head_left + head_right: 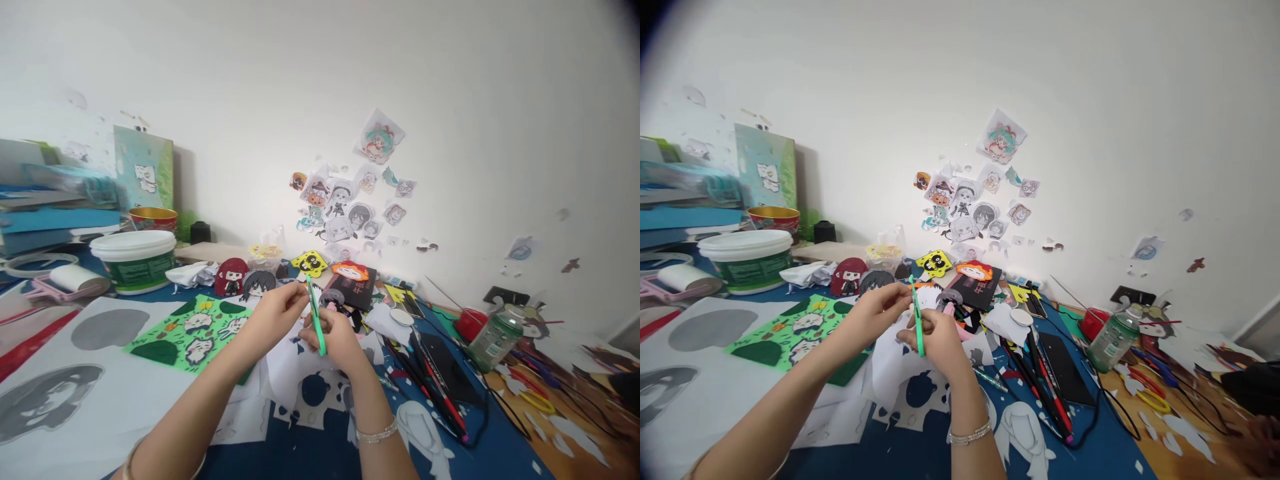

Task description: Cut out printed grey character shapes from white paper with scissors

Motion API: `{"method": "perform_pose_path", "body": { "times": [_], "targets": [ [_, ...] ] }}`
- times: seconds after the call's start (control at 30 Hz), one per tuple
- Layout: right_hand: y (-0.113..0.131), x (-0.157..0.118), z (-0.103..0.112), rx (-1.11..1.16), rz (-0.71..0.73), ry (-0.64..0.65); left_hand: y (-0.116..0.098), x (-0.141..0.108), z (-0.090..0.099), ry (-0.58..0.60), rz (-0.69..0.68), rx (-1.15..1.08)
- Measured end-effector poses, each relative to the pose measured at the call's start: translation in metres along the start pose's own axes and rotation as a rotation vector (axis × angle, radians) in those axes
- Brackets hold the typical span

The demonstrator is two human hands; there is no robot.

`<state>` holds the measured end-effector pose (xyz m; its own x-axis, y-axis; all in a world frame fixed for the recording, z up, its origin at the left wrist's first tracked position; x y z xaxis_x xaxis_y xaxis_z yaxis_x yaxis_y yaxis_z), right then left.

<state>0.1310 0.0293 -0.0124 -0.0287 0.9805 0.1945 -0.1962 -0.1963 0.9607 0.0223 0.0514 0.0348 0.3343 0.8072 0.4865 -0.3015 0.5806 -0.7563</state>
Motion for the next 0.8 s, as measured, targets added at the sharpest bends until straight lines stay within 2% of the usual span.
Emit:
{"method": "perform_pose_path", "body": {
  "times": [0.27, 0.5, 0.6, 0.7, 0.8],
  "targets": [
    [-0.004, 0.0, 0.0, -0.018, 0.003, 0.03, -0.002, -0.001, 0.001, -0.02, -0.018, 0.048],
    [-0.002, -0.001, -0.003, 0.006, -0.001, 0.046, 0.002, 0.001, 0.002, -0.056, 0.018, -0.056],
    [0.002, -0.002, -0.004, 0.041, -0.005, 0.042, 0.008, 0.002, 0.004, -0.069, 0.089, -0.188],
    [0.005, -0.004, -0.006, 0.083, -0.004, 0.048, 0.014, 0.004, 0.002, -0.06, 0.169, -0.417],
    [0.009, -0.007, -0.009, 0.156, 0.036, 0.099, 0.014, 0.004, -0.009, 0.038, 0.181, -0.685]
  ]
}}
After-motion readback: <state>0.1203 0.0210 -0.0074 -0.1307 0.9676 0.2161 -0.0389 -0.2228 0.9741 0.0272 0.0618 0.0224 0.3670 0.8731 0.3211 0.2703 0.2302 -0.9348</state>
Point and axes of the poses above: each hand's wrist, its own x-axis towards the middle knuckle, its own z-axis out of the back of the hand, y = z × x, the point moved 7 cm from there along x, towards the middle knuckle, and after that the axes turned 4 degrees about -y, right-handed, at the moved point
